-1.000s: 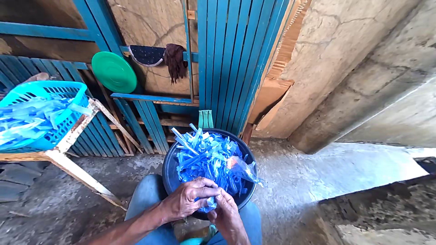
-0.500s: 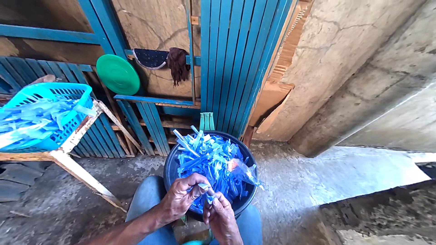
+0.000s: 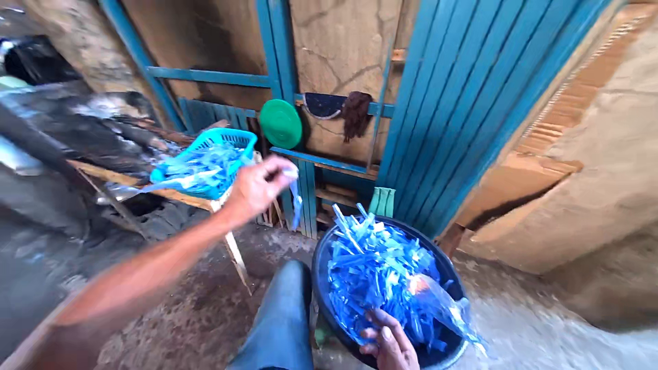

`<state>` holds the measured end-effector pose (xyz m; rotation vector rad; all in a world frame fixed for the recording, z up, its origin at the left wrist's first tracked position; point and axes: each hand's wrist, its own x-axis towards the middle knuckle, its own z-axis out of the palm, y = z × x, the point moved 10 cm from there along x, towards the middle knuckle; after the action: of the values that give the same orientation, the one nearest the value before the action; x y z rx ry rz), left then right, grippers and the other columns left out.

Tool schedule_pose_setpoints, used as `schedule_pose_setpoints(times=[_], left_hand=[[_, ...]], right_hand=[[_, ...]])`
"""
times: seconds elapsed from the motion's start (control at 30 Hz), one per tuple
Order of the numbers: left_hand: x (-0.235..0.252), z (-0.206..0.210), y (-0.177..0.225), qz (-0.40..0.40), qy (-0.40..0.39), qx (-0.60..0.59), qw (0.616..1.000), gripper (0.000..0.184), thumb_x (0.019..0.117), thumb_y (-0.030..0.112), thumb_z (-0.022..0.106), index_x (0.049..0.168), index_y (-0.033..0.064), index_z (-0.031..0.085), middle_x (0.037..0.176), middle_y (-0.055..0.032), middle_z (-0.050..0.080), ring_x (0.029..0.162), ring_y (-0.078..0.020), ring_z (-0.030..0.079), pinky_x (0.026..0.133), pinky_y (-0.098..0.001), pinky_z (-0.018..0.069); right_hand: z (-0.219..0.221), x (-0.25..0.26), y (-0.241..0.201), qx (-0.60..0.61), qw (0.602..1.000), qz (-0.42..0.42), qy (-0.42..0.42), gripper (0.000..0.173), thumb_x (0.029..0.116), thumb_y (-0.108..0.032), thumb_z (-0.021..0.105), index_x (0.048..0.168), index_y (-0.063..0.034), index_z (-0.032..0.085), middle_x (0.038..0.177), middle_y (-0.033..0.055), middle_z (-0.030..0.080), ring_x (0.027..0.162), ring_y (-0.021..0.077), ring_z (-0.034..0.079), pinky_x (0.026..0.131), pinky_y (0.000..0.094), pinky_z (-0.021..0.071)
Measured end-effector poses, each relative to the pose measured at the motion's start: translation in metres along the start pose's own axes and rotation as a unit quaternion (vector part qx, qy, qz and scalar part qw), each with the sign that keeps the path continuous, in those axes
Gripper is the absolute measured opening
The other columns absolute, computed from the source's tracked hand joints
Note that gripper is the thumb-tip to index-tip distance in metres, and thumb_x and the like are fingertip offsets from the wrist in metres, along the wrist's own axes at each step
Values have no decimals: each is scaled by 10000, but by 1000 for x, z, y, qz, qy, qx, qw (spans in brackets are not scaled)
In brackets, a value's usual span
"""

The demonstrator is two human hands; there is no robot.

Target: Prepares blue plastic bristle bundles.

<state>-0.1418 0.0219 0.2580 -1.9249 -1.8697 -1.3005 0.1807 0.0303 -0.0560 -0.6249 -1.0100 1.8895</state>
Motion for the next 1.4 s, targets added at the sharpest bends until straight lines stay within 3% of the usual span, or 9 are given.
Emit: schedule_pose_setpoints(times=[0.2,0.4,0.57,0.67,0.77,0.9,1.0,1.27,1.4], left_hand=[[57,-128,-94,-38,109,165,980,338,1036,288,592,1234,18,644,1069,-179,712,922,-245,706,871,-467,568],[25,-142,-194,-232,-21,277,932,234,1021,250,648,1132,54,709,1063,-252,706,1016,-500,665,873,-759,463],[-1,-123,-146,-203,-15,327,923,336,1000,105,588,1331,60,630,1398,-270,563,1278,-552,517,951,-771,431],[-15,-74,-91,-78,12,242,967,379,1010,83,535,1384,22,559,1441,-216,544,1273,-413,572,1028,-599,492],[-52,39,-57,-60,-138,54,987,292,1034,217,584,1271,67,665,1136,-130,719,973,-243,715,862,-509,600],[-142,229,-24,-4,-486,-1,874,303,1041,289,549,1158,86,741,1146,-133,734,1099,-311,693,970,-583,520],[-188,313,-22,-9,-606,67,793,289,1039,251,539,1174,77,727,1153,-190,716,1132,-405,657,946,-658,480],[-239,403,-6,107,-670,132,723,362,957,273,707,1155,-29,673,1140,-255,687,1103,-457,648,918,-663,481],[-247,411,10,166,-667,150,711,203,981,126,618,1070,-50,667,1074,-248,691,1057,-444,656,890,-617,497]], right_hand=[[1,1,2,-3,1000,4,-9,285,1033,-183,526,1261,-34,611,1166,128,693,834,205,723,685,365,632],[-3,-3,0,4,1000,3,-16,267,1042,-134,489,1253,-23,609,1162,136,698,831,213,730,689,373,638],[-5,-3,2,4,1000,16,-7,274,1032,-162,535,1244,-8,617,1144,152,699,822,216,724,689,375,634],[-7,-4,3,3,1000,15,1,330,1004,-219,609,1243,8,629,1131,181,701,823,230,726,681,370,632],[-15,-1,1,-2,1000,-1,27,323,985,-209,641,1213,20,643,1082,186,713,765,207,721,634,334,623],[-33,0,-12,-71,994,-25,83,272,1002,-143,562,1186,38,648,1017,164,711,686,176,684,586,305,600],[-42,-1,-17,-94,989,-29,111,254,1008,-110,531,1170,49,643,1001,166,709,677,187,689,578,314,604],[-41,1,-16,-99,988,-29,112,248,1019,-106,515,1159,58,637,999,162,708,689,191,692,601,319,611],[-40,3,-16,-95,989,-31,106,244,1025,-111,514,1156,52,641,998,162,706,691,188,688,601,321,608]])
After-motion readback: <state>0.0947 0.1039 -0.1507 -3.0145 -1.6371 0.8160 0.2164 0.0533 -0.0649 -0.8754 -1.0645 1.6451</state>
